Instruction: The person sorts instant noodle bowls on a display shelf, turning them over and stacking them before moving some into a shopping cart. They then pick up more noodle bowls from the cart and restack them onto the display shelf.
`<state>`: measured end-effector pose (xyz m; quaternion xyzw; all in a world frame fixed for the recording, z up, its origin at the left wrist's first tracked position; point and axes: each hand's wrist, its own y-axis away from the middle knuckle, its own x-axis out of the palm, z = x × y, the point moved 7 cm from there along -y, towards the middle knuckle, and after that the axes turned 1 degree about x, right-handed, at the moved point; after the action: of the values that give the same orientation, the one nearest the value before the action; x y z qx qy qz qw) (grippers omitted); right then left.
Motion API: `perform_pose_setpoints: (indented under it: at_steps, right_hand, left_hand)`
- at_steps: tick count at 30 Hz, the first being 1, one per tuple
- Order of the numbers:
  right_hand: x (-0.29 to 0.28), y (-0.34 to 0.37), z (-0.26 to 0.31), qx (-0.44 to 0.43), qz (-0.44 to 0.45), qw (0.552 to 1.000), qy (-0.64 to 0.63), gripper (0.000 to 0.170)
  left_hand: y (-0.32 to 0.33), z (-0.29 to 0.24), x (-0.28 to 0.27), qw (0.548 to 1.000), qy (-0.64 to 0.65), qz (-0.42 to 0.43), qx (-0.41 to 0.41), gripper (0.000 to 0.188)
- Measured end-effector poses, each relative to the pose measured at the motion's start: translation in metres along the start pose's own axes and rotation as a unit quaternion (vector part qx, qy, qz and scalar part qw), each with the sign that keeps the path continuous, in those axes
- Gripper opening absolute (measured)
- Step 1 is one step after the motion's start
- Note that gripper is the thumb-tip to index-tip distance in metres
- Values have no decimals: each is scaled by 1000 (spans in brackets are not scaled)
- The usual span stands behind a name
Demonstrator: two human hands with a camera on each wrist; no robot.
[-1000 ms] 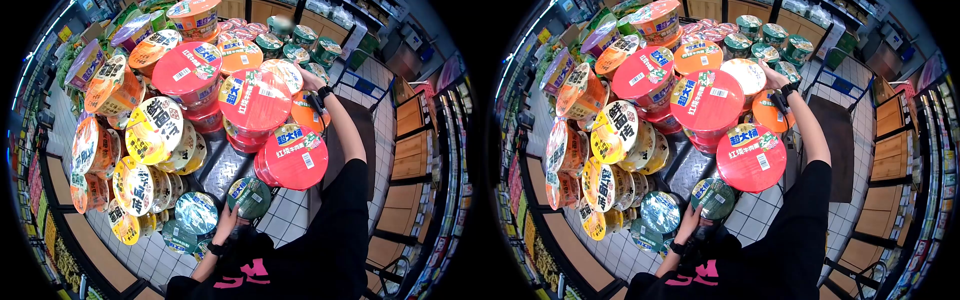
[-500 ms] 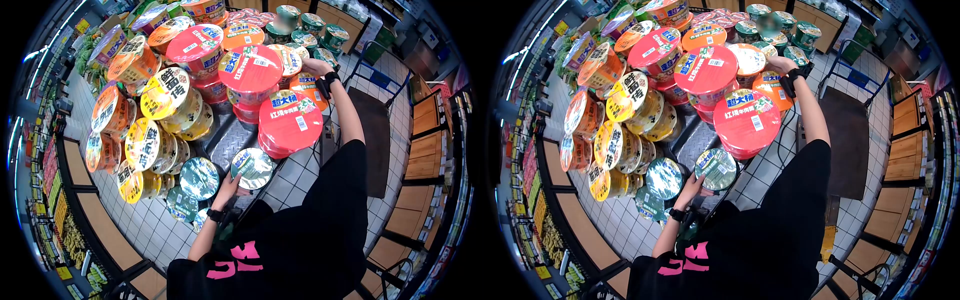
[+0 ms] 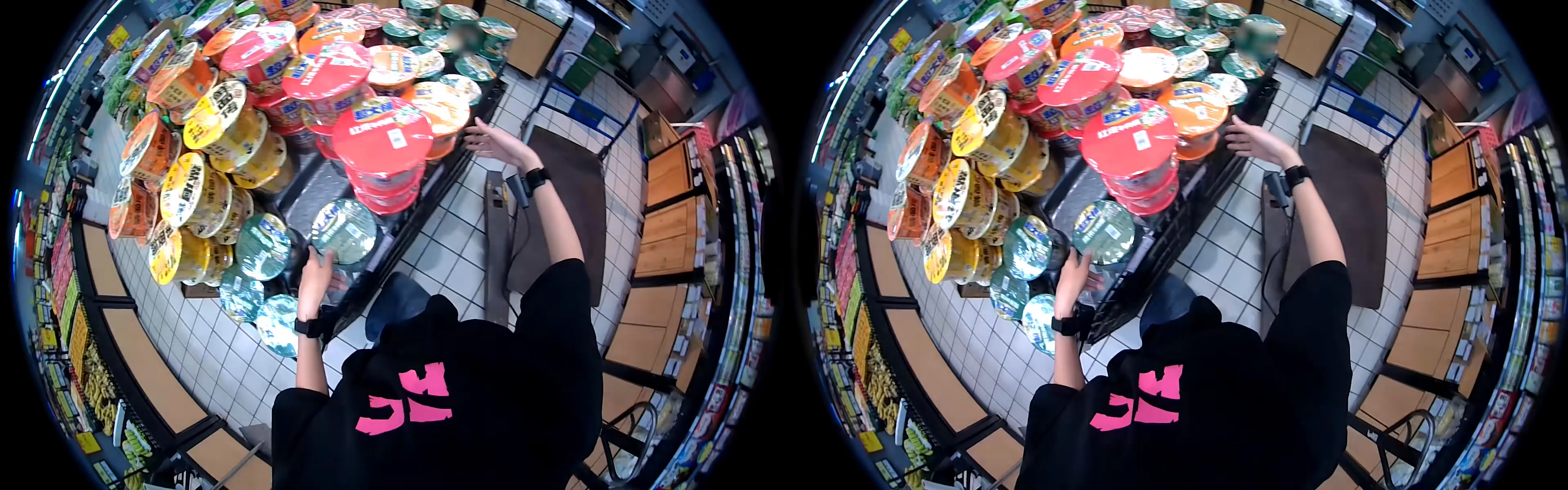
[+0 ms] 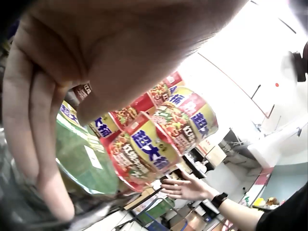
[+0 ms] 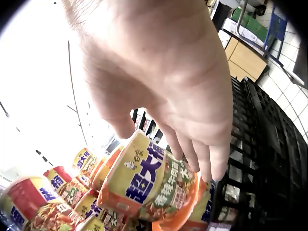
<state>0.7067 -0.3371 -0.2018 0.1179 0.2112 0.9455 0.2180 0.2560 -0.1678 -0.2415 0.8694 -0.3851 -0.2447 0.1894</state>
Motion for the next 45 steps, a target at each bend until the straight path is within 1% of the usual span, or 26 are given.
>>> perform_pose_setpoints:
  at_steps: [1, 4, 6, 8, 9, 13, 16, 18, 20, 21, 22, 24, 25, 26, 28, 29, 31, 33, 34, 36, 37, 38, 41, 42, 44, 45]
  right_hand:
    - [2, 5, -8, 6, 24, 1000, 0, 78]
    - [2, 5, -21, 8, 40, 999, 24, 82]
    - [4, 0, -16, 2, 43, 999, 31, 84]
    - [8, -5, -6, -34, 36, 999, -4, 83]
    - [5, -12, -3, -43, 25, 999, -16, 78]
    - [-3, -50, 4, -57, 37, 997, -41, 68]
    - [-6, -66, 18, -66, 37, 997, -29, 66]
    - [-14, -85, 19, -47, 50, 998, -4, 65]
    - [-18, -103, 20, -48, 100, 994, -24, 67]
    - [-17, -106, 22, -24, 127, 991, -27, 67]
    - [-15, -106, 26, 3, 153, 988, -28, 67]
    - [-12, -104, 38, 11, 187, 982, 7, 67]
    - [-14, -109, 37, 23, 206, 978, 19, 68]
    - [-15, -114, 35, 35, 225, 973, 30, 68]
    - [-15, -118, 38, 48, 256, 965, 42, 66]
    - [-17, -119, 41, 49, 269, 961, 44, 66]
    - [-18, -117, 47, 58, 290, 954, 52, 66]
    - [-14, -121, 48, 63, 348, 934, 55, 69]
    - [-13, -122, 48, 68, 359, 929, 62, 69]
    - [-12, -122, 50, 66, 367, 926, 51, 68]
    - [-12, -127, 48, 60, 365, 928, 45, 67]
    - [-13, -126, 44, 68, 369, 925, 50, 67]
    - [-11, -126, 54, 50, 318, 946, 35, 61]
    - [-11, -128, 53, 53, 324, 944, 36, 61]
    - [-15, -134, 49, 51, 310, 948, 45, 59]
    - [-16, -133, 49, 54, 307, 948, 59, 57]
  left_hand:
    - [17, -19, 7, 999, -8, -29, 18, 66]
    - [39, -35, 36, 993, 94, -10, 65, 58]
    - [47, -46, 57, 988, 127, 15, 86, 47]
    - [47, -50, 80, 983, 160, 56, 75, 44]
    - [43, -51, 92, 980, 170, 70, 78, 42]
    - [23, -69, 132, 970, 204, 94, 97, 43]
    - [1, -99, 165, 958, 227, 131, 114, 41]
    - [-16, -119, 189, 951, 247, 141, 125, 43]
    - [-47, -126, 215, 955, 227, 119, 152, 45]
    - [-59, -131, 224, 951, 236, 134, 147, 52]
    - [-70, -137, 231, 950, 244, 127, 145, 52]
    - [-87, -148, 236, 962, 209, 37, 171, 61]
    - [-94, -152, 240, 958, 243, 34, 151, 70]
    - [-102, -156, 240, 957, 247, 23, 150, 70]
    - [-118, -151, 239, 975, 184, -40, 118, 72]
    - [-123, -154, 238, 966, 205, -63, 146, 74]
    - [-133, -151, 237, 960, 224, -88, 144, 72]
    - [-139, -152, 238, 952, 236, -118, 153, 72]
    - [-140, -151, 240, 927, 321, -127, 144, 68]
    - [-142, -146, 245, 855, 483, -137, 127, 60]
    - [-144, -145, 245, 839, 503, -157, 137, 55]
    - [-145, -143, 246, 832, 507, -179, 138, 47]
    - [-144, -149, 247, 822, 520, -173, 151, 31]
    - [-145, -146, 246, 821, 521, -180, 150, 31]
    - [-148, -148, 250, 839, 502, -136, 158, 64]
    - [-144, -157, 250, 838, 503, -139, 158, 64]
